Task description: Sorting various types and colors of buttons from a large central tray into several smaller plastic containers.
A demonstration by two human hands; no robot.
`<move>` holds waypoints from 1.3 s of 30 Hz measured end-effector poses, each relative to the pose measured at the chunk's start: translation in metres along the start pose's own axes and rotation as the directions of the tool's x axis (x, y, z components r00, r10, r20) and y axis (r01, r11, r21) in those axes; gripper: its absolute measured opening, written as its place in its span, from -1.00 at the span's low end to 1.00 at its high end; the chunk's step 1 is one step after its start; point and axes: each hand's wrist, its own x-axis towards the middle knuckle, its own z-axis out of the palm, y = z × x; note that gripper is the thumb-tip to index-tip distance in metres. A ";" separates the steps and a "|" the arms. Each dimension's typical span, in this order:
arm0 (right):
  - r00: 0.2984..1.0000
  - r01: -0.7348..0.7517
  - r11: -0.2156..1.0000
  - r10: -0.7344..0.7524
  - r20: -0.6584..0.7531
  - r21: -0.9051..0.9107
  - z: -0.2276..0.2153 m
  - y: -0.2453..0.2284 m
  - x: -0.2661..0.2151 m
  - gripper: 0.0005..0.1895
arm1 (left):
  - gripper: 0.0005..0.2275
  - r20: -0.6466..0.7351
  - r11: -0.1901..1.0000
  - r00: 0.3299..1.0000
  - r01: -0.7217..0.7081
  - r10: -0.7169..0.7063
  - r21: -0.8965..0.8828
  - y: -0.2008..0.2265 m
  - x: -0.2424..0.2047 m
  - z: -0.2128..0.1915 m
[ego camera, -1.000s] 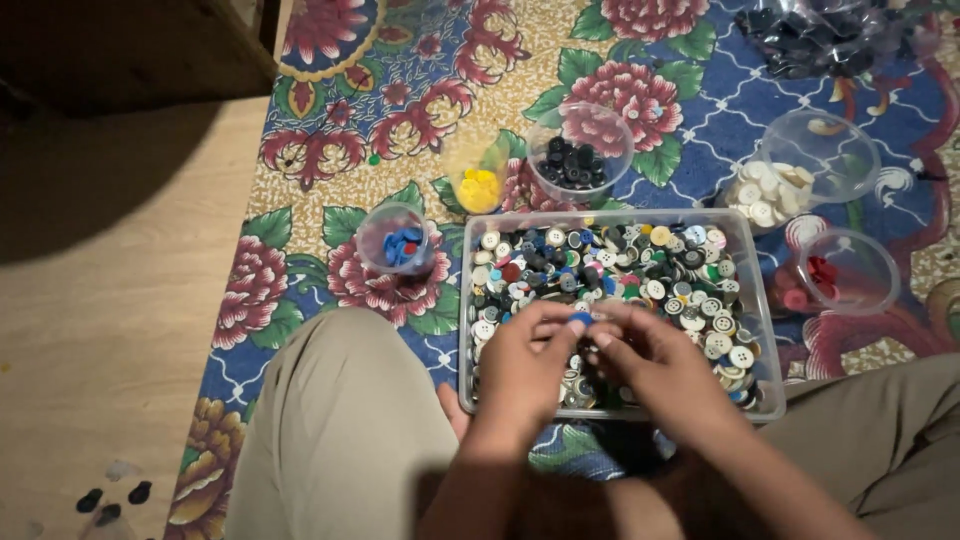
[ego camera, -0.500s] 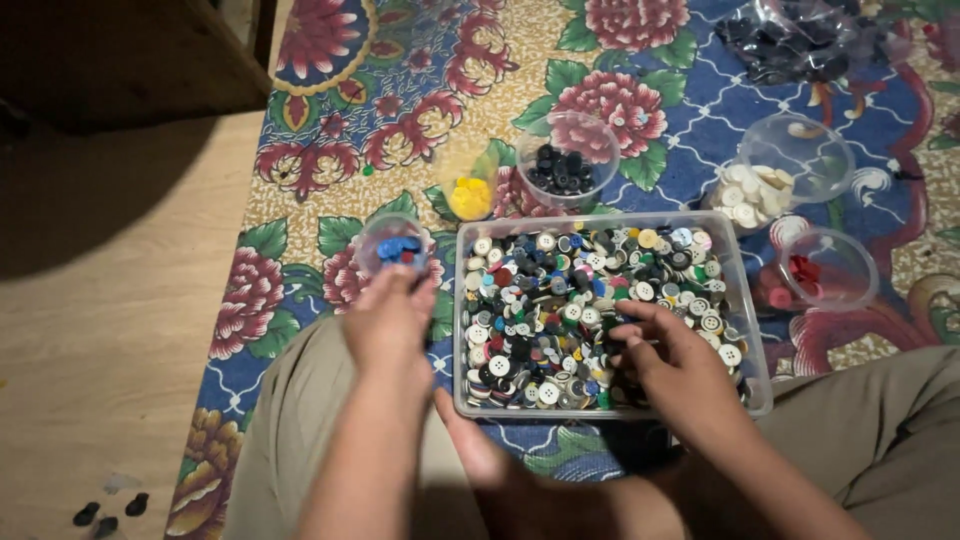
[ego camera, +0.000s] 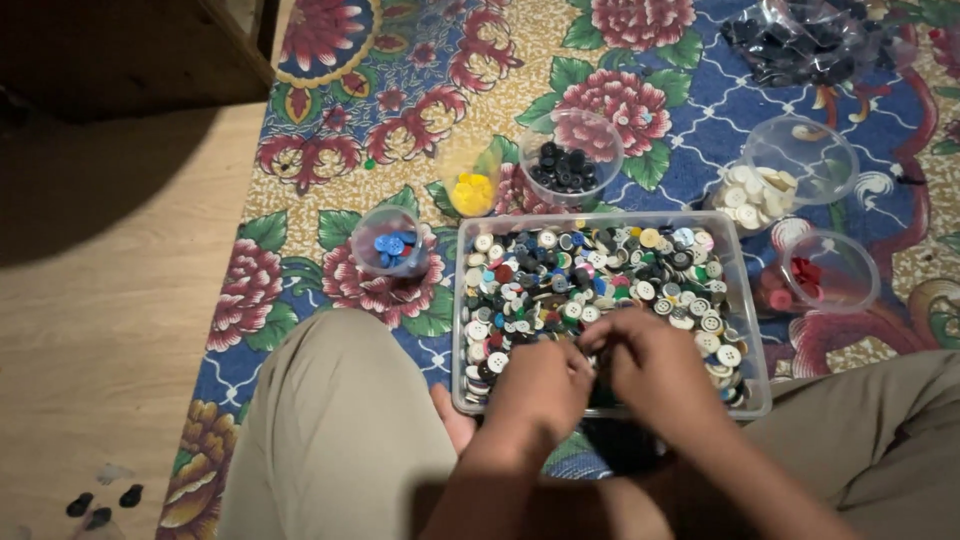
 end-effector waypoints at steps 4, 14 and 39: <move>0.983 0.043 0.973 -0.001 0.183 -0.225 0.001 0.005 -0.003 -0.67 | -0.79 0.019 1.000 1.000 0.012 -0.012 0.028 0.003 0.004 -0.010; 0.988 0.058 0.968 -0.021 0.152 -0.245 -0.034 0.011 0.020 -0.54 | -0.80 -0.009 0.986 0.994 0.109 -0.111 -0.129 -0.009 0.008 -0.070; 0.879 0.433 0.822 -0.293 0.376 -0.371 0.000 0.011 0.006 -0.84 | -0.85 0.057 0.971 0.998 -0.050 0.037 0.236 -0.002 -0.018 -0.074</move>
